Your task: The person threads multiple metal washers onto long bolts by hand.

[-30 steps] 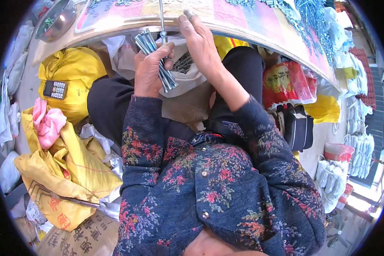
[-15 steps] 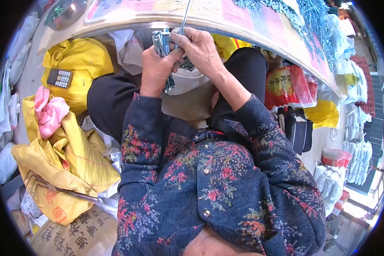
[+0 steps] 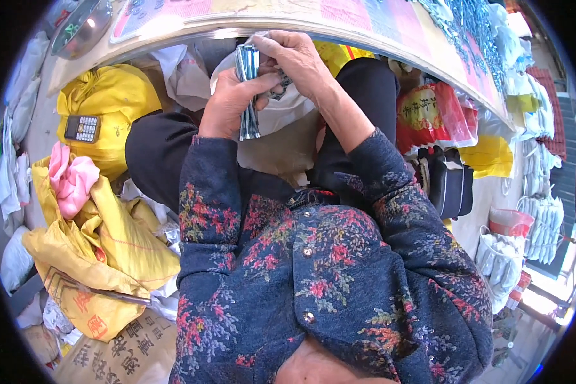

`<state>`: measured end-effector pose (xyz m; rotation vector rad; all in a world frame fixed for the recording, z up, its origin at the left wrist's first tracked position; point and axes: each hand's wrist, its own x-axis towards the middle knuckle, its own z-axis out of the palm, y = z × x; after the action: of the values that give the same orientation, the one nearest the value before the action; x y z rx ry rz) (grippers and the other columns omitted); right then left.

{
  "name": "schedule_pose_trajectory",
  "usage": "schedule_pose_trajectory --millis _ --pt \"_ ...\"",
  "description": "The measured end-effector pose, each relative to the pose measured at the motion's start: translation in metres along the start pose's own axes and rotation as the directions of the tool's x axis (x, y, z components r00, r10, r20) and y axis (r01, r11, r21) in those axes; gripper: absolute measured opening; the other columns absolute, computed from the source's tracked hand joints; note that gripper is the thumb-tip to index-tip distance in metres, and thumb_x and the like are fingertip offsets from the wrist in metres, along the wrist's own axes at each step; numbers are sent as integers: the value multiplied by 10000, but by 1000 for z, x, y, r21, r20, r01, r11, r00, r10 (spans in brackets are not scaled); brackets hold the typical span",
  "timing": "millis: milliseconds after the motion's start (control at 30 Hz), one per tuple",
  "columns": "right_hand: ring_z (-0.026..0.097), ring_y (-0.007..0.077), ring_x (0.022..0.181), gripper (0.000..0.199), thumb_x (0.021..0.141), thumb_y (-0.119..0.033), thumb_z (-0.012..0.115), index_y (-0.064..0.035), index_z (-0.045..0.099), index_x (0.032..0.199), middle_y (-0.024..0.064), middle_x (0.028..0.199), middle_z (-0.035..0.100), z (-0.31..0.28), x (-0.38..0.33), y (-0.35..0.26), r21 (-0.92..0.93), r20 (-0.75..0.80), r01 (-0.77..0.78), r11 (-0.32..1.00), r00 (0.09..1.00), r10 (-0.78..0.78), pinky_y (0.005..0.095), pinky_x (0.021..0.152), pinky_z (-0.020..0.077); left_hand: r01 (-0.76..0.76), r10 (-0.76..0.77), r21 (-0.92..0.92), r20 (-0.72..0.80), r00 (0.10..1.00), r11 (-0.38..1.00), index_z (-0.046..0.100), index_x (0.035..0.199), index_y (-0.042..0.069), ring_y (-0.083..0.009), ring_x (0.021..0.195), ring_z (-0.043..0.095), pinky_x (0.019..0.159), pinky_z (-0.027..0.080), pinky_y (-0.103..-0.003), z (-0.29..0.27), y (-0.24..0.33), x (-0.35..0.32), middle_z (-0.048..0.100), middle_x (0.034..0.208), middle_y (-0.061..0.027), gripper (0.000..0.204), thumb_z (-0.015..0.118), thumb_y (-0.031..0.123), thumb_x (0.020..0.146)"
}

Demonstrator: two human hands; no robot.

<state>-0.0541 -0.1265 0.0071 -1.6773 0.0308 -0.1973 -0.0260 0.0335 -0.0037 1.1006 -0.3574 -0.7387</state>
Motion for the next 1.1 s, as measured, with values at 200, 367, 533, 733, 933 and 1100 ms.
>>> schedule_pose_trajectory --millis 200,367,533,733,933,1100 --pt "567 76 611 278 941 -248 592 14 663 882 32 672 629 -12 1 -30 -317 -135 -40 948 991 -3 255 535 467 45 -34 -186 59 998 982 630 1093 -7 -140 725 643 551 472 -237 22 2 9 671 885 -90 276 660 136 858" --pt "546 247 623 390 942 -305 558 62 578 813 197 646 555 -57 19 -27 -223 -555 -56 973 828 -79 393 617 445 216 -223 -270 5 975 938 595 1097 -39 -198 776 673 657 548 -260 40 -2 23 672 946 -140 274 611 150 899" --pt "536 189 656 369 952 -301 550 48 600 844 167 663 567 -85 17 -24 -343 -402 -50 938 910 -99 386 637 447 283 -225 -345 199 954 895 589 956 -7 -144 578 570 499 477 -224 51 -17 34 611 778 -117 166 675 92 855" --pt "642 296 771 289 922 -282 562 -6 626 866 196 806 646 -194 56 -18 -540 -572 -238 807 807 -145 386 683 482 277 -278 -346 47 959 896 579 880 3 -131 550 533 447 425 -222 57 -24 44 583 719 -99 139 694 67 835" --pt "657 344 916 222 880 -184 550 -44 694 975 202 917 673 -326 133 22 -951 -302 -233 202 837 -456 438 805 510 356 -356 -277 53 933 892 590 874 -11 -127 533 529 438 413 -222 70 -20 58 593 702 -108 124 686 53 827" --pt "657 348 954 233 834 -211 568 -53 695 947 187 972 685 -333 146 14 -937 -334 -347 -28 919 -208 436 833 509 326 -328 -203 25 944 923 594 903 -19 -117 528 524 443 405 -215 76 -18 67 599 714 -110 132 669 65 835"
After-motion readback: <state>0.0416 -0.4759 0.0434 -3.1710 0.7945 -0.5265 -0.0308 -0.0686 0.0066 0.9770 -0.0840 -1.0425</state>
